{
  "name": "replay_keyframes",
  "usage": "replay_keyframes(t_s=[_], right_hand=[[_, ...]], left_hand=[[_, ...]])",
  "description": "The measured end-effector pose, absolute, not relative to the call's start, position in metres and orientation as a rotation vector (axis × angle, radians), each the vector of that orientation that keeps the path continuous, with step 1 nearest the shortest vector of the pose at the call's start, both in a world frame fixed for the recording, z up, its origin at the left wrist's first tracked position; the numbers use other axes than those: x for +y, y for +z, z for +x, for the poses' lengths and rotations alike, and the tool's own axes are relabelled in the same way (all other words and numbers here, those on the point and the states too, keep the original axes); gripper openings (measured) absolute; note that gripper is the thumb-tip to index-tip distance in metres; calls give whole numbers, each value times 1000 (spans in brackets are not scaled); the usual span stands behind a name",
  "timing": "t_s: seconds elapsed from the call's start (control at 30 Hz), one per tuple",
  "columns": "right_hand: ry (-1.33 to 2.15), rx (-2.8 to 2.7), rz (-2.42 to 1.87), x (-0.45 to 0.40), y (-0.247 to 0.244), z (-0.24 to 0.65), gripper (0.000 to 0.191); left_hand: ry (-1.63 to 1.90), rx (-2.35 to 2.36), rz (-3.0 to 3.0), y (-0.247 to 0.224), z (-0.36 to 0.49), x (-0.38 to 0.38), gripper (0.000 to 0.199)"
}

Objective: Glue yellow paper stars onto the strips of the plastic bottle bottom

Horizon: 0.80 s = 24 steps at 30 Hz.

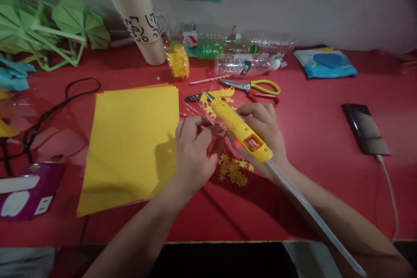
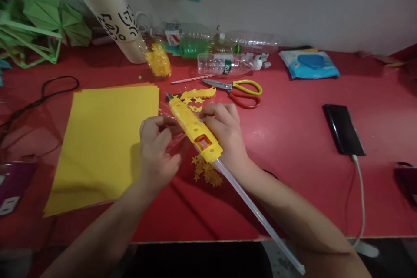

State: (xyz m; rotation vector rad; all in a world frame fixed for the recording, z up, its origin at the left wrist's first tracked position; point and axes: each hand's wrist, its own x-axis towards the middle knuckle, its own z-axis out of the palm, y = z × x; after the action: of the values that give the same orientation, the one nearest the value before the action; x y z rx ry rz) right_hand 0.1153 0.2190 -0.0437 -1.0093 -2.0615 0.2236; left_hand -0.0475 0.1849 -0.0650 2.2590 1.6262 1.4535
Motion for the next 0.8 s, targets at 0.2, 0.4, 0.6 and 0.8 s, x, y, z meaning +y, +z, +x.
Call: replay_keyframes(t_s=[0.2,0.4,0.6,0.8], right_hand=[[197,-2028,-1007,216,-42,113,8],[196,-2031,-996,215,-42,112,8],[225,-2023,-995,216,-43,112,7],[227,-2029,-986,216,-43,112,9]], left_hand=[[1451,1610,2255,-64,-47,184,12],[1470,1562,2235,-63,-46,184,14],[1463,1554,2231,-63,-46,184,15],[1448,1550,2193,-66,-47,184,12]])
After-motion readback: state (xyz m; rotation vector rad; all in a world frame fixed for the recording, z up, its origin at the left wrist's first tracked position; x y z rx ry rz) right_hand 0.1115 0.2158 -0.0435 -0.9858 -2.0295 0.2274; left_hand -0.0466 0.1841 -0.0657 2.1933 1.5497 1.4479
